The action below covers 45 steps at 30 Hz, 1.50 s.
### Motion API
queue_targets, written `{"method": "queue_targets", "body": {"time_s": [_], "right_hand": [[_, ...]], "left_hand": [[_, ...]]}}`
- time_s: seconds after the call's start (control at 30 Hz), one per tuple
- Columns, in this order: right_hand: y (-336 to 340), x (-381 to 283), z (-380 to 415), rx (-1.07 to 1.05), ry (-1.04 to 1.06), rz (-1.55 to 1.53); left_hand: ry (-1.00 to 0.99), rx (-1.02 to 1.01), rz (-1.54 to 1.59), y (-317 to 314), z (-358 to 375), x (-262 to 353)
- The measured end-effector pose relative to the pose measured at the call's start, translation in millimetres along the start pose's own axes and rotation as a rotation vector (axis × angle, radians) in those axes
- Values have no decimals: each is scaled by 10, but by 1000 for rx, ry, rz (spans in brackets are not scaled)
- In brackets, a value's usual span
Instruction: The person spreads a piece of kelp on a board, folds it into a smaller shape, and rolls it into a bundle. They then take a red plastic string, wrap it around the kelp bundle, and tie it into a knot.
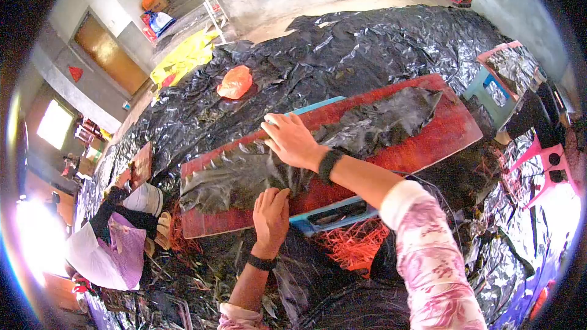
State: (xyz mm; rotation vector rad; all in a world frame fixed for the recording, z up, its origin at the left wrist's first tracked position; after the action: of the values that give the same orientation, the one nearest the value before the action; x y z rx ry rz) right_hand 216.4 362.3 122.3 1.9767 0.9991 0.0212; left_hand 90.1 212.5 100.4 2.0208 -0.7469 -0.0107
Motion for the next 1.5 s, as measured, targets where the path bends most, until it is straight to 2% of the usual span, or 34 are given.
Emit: {"method": "queue_targets", "body": {"time_s": [0.07,0.13,0.17,0.23,0.33,0.4,0.47,0.53,0.57,0.6,0.67,0.7,0.73,0.8,0.87,0.93,1.0,1.03,1.17,1.3,1.37,1.4,1.47,1.5], "right_hand": [[387,-126,216,-37,141,-53],[618,-127,602,-235,229,104],[678,-74,813,-233,230,113],[688,36,1150,-411,201,128],[725,64,1244,-417,183,92],[704,47,1245,-369,193,96],[705,30,1228,-345,210,119],[679,22,1263,-296,213,122],[679,19,1272,-291,222,113],[689,32,1275,-284,230,107],[846,47,1264,-226,275,108],[926,74,1249,-282,248,48],[1014,104,1238,-340,221,-11],[1131,212,1165,-295,137,-94],[1088,349,1028,-136,84,-152],[951,464,882,-182,130,-172],[733,510,807,-393,279,-40],[647,548,802,-490,235,-40],[616,730,682,-589,257,-45],[594,848,685,-589,233,6],[556,865,704,-400,290,105],[524,864,667,-397,297,107],[498,947,540,-414,20,-189],[528,845,470,-245,-134,-230]], "left_hand": [[-21,21,-45,-26,1,-7],[-3,16,-43,-5,7,11],[11,8,-41,-4,-3,16],[11,15,-26,-15,9,-13],[6,-1,0,75,-2,9],[65,-88,56,199,-79,71],[96,-59,51,255,-206,141],[-40,62,-60,275,-366,321],[-73,-47,-69,202,-415,371],[-80,-51,-67,88,-409,381],[-110,-183,2,-257,-384,342],[-55,-265,4,-359,-362,344],[-65,-268,16,-386,-365,360],[-60,-279,-47,-384,-356,361],[-55,-288,-42,-383,-350,365],[-58,-295,-41,-354,-375,368],[-59,-314,-51,-354,-377,351],[-69,-318,-53,-357,-372,342],[-52,-332,-16,-316,-391,388],[-68,-282,10,-320,-360,355],[-70,-259,16,-310,-354,360],[-77,-245,26,-297,-349,367],[-63,-254,35,-302,-332,365],[-63,-248,25,-317,-325,361]]}}
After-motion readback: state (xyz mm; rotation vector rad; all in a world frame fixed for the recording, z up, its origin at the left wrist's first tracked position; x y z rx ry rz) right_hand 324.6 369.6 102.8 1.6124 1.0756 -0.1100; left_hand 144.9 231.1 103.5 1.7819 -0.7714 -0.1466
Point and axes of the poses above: each hand's wrist, its own z-axis away from the middle knuckle, its own y-axis out of the back of the hand, x = y × z, the point moved 2 cm from there along -z, towards the middle knuckle, and after that the axes turned 4 degrees about -y, right-handed, at the moved point
